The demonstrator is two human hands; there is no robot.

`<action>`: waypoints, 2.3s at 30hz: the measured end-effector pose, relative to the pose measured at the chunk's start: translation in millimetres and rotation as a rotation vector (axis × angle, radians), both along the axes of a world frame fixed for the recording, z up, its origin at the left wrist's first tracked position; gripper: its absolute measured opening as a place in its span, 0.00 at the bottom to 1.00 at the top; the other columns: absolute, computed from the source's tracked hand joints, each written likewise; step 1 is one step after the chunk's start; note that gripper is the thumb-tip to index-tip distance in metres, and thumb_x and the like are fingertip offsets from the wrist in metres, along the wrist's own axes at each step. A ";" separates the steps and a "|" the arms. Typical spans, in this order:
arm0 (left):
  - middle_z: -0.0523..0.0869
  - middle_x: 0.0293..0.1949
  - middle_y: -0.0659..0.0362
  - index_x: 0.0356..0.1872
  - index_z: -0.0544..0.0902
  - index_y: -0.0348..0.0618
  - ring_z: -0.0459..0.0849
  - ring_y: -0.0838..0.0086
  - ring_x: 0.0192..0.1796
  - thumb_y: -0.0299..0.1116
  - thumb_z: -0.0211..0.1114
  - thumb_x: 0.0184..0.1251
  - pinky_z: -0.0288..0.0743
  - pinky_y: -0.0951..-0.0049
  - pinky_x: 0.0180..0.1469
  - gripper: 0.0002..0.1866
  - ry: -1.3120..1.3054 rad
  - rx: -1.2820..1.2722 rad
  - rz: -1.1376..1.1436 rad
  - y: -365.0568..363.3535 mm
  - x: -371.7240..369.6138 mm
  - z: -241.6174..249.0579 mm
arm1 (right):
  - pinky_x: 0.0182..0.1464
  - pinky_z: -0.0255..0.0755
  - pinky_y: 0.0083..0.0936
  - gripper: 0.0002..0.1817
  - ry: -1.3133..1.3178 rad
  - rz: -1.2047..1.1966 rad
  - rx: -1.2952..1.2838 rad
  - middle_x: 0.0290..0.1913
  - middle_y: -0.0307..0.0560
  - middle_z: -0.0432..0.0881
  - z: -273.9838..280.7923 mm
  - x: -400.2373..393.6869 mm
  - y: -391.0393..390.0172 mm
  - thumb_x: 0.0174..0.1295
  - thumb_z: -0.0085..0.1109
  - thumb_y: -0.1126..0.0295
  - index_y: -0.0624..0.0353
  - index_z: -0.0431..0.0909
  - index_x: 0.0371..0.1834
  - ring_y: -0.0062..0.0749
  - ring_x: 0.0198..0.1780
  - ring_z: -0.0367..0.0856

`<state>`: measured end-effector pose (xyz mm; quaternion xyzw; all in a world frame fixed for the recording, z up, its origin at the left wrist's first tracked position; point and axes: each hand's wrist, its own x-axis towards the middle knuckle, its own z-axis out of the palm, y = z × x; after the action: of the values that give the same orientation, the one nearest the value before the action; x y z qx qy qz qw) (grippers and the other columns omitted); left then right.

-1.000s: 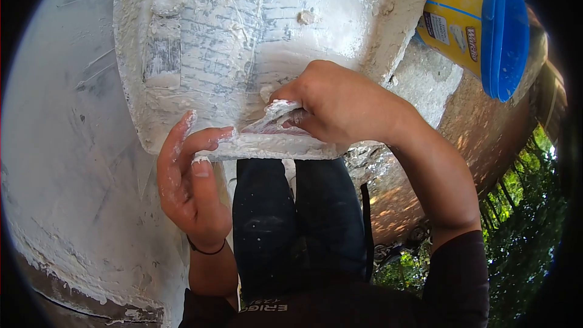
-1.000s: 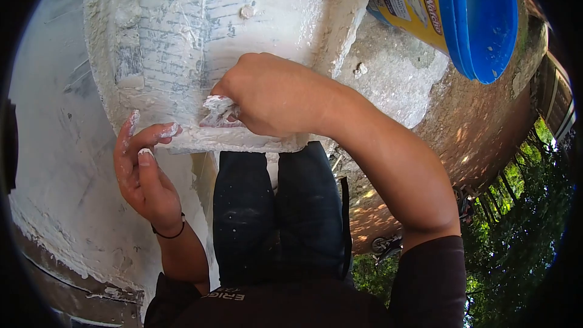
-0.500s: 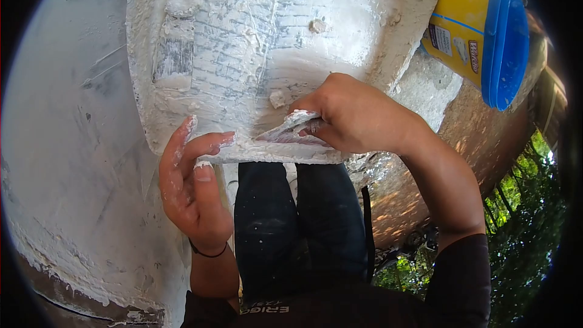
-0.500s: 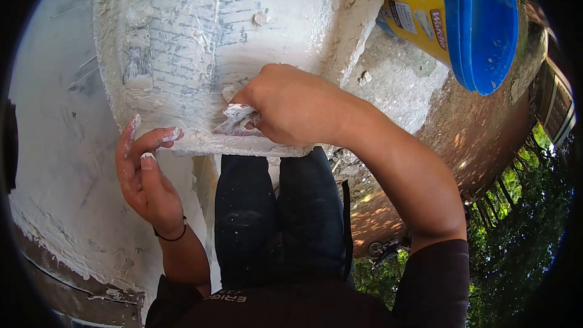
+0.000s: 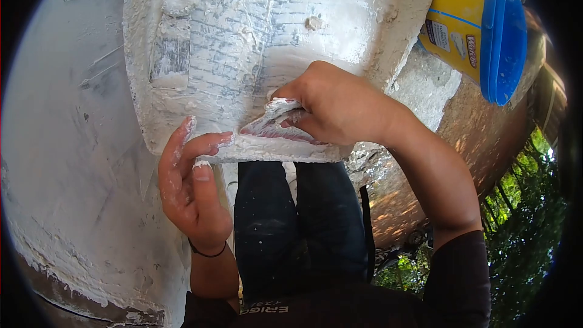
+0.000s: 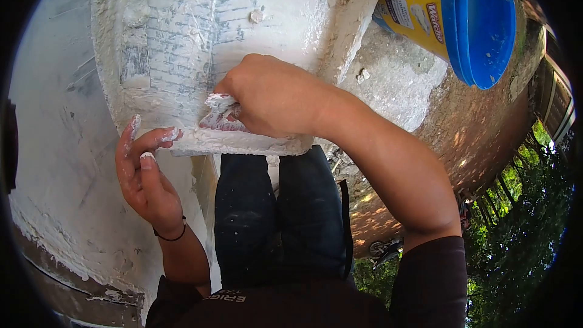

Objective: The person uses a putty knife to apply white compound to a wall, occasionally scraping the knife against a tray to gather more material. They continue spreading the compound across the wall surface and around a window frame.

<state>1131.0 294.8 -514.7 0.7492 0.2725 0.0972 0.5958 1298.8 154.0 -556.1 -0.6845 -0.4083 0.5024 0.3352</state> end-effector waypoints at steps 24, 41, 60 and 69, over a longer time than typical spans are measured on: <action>0.83 0.38 0.45 0.57 0.66 0.23 0.82 0.67 0.41 0.26 0.47 0.65 0.71 0.70 0.51 0.21 -0.013 0.021 0.009 3.2 -1.9 3.6 | 0.41 0.74 0.43 0.11 0.013 0.083 -0.093 0.26 0.62 0.79 26.8 -5.5 -9.0 0.43 0.56 0.78 0.66 0.80 0.33 0.57 0.35 0.80; 0.84 0.37 0.45 0.56 0.66 0.22 0.82 0.66 0.41 0.26 0.47 0.64 0.71 0.69 0.51 0.21 -0.070 0.026 0.050 1.7 -6.8 4.9 | 0.40 0.75 0.42 0.09 0.018 0.052 -0.052 0.25 0.63 0.79 37.7 -5.4 2.9 0.43 0.56 0.78 0.67 0.80 0.30 0.56 0.34 0.80; 0.84 0.37 0.47 0.56 0.68 0.29 0.83 0.69 0.42 0.19 0.51 0.61 0.72 0.69 0.52 0.20 -0.147 0.181 0.086 -1.0 -35.4 74.8 | 0.45 0.72 0.22 0.19 0.774 -0.690 0.025 0.42 0.43 0.82 58.1 -6.4 -48.0 0.52 0.68 0.73 0.67 0.76 0.47 0.22 0.41 0.79; 0.85 0.37 0.48 0.54 0.72 0.31 0.83 0.67 0.43 0.24 0.52 0.64 0.72 0.67 0.54 0.17 -0.149 0.290 0.393 -86.8 -125.2 211.5 | 0.50 0.77 0.34 0.19 1.431 -0.563 0.289 0.46 0.48 0.80 156.8 -76.3 -57.4 0.58 0.61 0.72 0.65 0.71 0.52 0.34 0.46 0.81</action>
<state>1005.9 208.0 -303.2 0.7503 0.3512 0.3041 0.4703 1222.6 96.6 -399.3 -0.2214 0.0348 0.6596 0.7174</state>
